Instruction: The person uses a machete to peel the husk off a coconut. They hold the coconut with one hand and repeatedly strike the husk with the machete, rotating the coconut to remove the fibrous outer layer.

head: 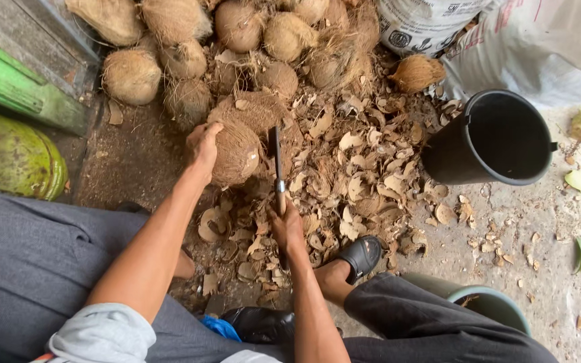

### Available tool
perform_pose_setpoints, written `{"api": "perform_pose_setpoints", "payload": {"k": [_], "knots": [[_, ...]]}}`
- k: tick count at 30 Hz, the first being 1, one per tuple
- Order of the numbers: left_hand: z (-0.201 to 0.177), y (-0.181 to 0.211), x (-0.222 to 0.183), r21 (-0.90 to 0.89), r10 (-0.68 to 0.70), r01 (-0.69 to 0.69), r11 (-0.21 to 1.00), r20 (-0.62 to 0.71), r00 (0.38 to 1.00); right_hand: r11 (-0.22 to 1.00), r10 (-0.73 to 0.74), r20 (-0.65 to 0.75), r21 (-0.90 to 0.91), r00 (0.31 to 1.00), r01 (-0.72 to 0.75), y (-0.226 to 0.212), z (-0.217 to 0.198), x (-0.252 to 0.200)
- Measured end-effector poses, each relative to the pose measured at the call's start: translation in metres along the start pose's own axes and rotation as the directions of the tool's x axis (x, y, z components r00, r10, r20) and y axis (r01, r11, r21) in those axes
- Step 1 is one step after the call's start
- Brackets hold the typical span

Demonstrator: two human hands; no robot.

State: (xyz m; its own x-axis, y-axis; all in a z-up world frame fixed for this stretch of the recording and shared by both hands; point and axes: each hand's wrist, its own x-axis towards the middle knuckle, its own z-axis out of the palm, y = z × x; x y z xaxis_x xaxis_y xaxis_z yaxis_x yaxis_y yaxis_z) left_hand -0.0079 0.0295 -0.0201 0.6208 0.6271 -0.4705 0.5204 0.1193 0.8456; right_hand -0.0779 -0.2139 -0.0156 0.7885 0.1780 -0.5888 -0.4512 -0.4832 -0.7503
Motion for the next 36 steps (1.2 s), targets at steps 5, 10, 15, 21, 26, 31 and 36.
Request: {"api": "perform_pose_setpoints", "payload": {"k": [5, 10, 15, 21, 26, 31, 36], "knots": [[0.007, -0.013, 0.000, 0.049, -0.187, 0.189, 0.981, -0.045, 0.981, 0.984, -0.092, 0.042, 0.160, 0.995, 0.084, -0.016, -0.014, -0.014], [0.013, -0.010, 0.009, -0.092, -0.286, 0.285, 0.954, 0.002, 0.958, 0.862, -0.306, -0.112, 0.388, 0.945, 0.326, -0.027, -0.010, -0.028], [0.027, -0.005, 0.003, -0.014, -0.205, 0.205, 0.979, 0.022, 0.979, 0.947, -0.163, -0.055, 0.271, 0.985, 0.172, -0.031, -0.007, -0.040], [0.022, 0.004, 0.001, -0.128, -0.292, 0.289, 0.949, -0.005, 0.957, 0.818, -0.383, -0.156, 0.401, 0.910, 0.413, -0.034, -0.016, -0.040], [0.026, 0.012, -0.007, -0.159, -0.266, 0.256, 0.953, -0.044, 0.963, 0.809, -0.338, -0.258, 0.411, 0.905, 0.420, -0.036, -0.006, -0.036], [0.027, 0.013, -0.012, -0.120, -0.205, 0.188, 0.975, -0.146, 0.968, 0.934, -0.194, -0.103, 0.284, 0.976, 0.215, -0.043, -0.001, -0.027], [0.020, -0.003, -0.012, -0.084, -0.342, 0.341, 0.936, 0.004, 0.940, 0.891, -0.331, -0.208, 0.252, 0.921, 0.377, -0.026, -0.011, -0.024]]}}
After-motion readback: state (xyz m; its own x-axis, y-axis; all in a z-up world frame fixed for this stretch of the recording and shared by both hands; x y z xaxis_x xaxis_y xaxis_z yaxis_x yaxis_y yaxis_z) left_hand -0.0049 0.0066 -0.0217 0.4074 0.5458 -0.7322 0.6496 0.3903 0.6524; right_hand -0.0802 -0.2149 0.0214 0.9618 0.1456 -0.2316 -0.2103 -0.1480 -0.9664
